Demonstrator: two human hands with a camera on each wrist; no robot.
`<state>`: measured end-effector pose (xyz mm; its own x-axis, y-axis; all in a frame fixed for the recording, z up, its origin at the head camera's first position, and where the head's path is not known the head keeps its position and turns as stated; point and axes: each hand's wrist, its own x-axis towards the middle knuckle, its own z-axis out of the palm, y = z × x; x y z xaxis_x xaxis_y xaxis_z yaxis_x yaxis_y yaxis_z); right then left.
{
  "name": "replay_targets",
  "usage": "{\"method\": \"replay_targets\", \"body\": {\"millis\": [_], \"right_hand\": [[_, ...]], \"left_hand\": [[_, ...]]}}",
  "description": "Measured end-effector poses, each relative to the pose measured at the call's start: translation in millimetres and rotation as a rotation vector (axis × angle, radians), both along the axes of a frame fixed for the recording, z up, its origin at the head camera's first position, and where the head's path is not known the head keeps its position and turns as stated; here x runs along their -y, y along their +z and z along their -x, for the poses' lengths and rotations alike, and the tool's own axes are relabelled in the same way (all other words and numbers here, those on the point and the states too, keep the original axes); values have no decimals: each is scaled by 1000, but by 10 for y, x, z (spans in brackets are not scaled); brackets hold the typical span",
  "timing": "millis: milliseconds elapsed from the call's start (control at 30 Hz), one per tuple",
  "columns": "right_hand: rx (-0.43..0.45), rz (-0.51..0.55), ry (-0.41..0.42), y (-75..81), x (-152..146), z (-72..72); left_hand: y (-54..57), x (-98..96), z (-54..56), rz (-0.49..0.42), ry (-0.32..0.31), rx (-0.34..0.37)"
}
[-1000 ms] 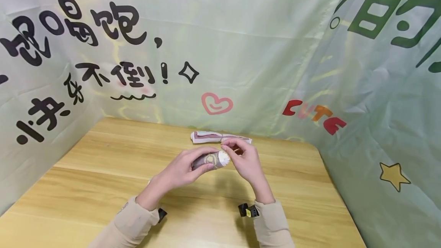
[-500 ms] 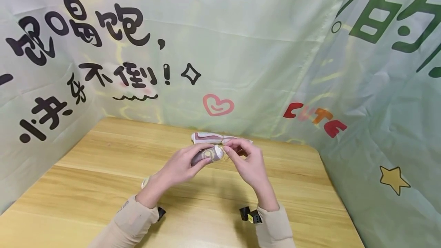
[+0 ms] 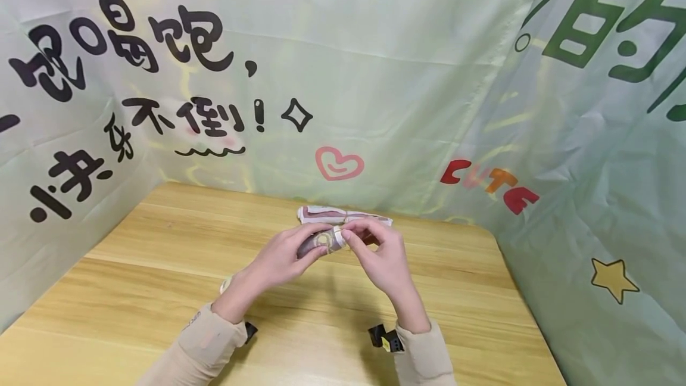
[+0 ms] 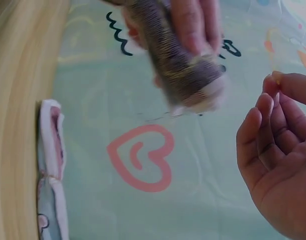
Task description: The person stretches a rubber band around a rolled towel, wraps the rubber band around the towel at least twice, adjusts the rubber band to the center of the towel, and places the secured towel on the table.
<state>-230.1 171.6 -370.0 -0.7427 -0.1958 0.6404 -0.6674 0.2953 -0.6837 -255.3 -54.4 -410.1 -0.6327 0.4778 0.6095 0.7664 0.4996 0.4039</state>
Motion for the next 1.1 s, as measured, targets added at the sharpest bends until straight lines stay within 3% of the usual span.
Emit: {"method": "replay_targets", "body": {"millis": [200,433,567,733,1100], "right_hand": [[48,-22,-72,-18,5,29],[71,-23,-115,-14,-19,41],[95,-22,-134,-16,-33,49],[108,-19,-134,-16,-36,58],[108,-24,-81,-43,-77,91]], "left_hand": [[11,-21,-27,-35,-88,-32],[12,-41,-59,-50,-74,-37],[-8,-54,-61,-65,-96,-97],[-25,-65,-57,-73,-158,-186],[-2,-81,-64,-104,-193,-227]]}}
